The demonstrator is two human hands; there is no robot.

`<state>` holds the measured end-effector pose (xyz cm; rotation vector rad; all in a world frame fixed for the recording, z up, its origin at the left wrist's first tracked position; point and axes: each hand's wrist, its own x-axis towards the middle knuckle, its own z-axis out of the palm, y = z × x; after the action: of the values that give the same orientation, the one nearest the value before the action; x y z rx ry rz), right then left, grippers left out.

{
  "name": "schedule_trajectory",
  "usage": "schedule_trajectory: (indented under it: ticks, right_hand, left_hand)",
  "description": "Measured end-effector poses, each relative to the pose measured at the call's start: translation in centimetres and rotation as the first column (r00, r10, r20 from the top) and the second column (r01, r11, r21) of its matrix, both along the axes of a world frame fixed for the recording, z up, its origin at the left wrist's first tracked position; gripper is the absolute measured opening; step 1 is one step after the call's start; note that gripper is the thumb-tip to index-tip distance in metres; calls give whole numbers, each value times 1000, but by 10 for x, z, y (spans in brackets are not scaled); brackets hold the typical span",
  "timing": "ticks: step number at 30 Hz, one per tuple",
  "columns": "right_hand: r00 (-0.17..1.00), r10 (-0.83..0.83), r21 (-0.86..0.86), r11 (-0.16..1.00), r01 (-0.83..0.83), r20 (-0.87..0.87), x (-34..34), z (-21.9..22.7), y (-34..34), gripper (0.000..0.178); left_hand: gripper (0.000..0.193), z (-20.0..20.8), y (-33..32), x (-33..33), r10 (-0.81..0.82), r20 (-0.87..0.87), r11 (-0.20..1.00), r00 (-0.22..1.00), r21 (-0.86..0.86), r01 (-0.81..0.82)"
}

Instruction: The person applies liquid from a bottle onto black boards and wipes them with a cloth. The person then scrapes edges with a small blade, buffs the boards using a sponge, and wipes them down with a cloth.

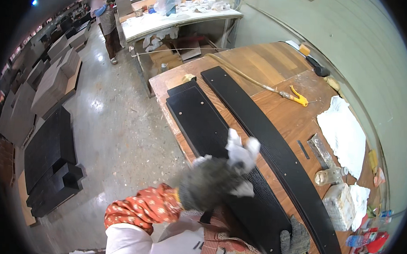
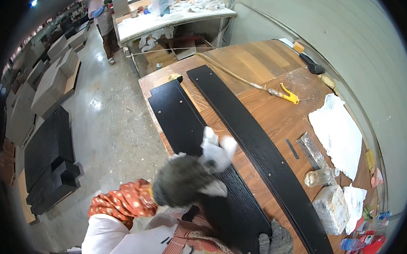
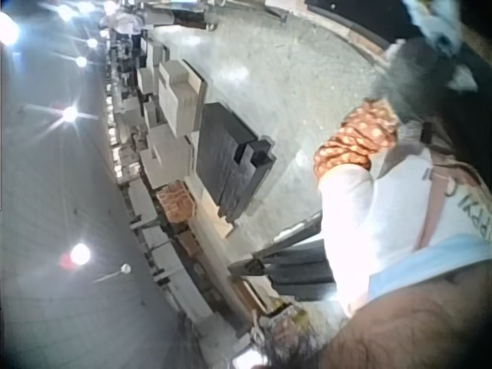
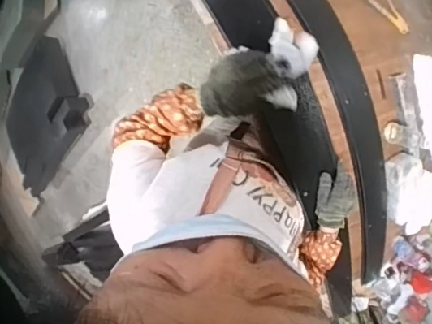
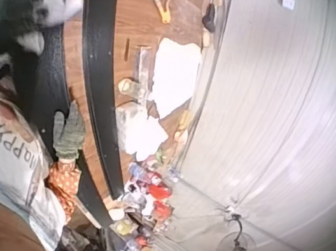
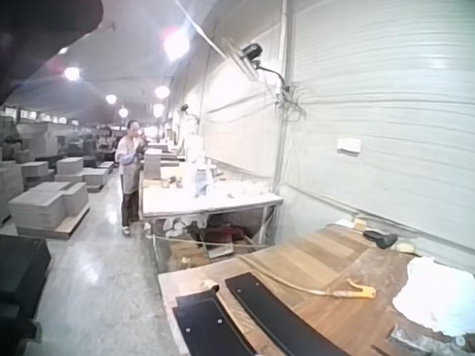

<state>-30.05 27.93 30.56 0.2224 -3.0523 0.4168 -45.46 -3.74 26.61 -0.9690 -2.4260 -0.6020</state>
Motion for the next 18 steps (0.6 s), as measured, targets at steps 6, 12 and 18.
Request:
schedule_trajectory:
  ticks: [6,12,18]
  right_hand:
    - [991,-53,-30,998,49,-119,6,-23,6,48]
    - [991,-31,46,998,37,-132,6,-21,6,49]
    - [989,-19,63,998,29,-146,5,-22,3,53]
  left_hand:
    - [46,4,-60,-70,222,596,947,772,58,-317]
    - [38,-9,-74,-49,479,-127,874,869,165,-458]
    - [44,-55,35,95,175,20,961,984,213,-175]
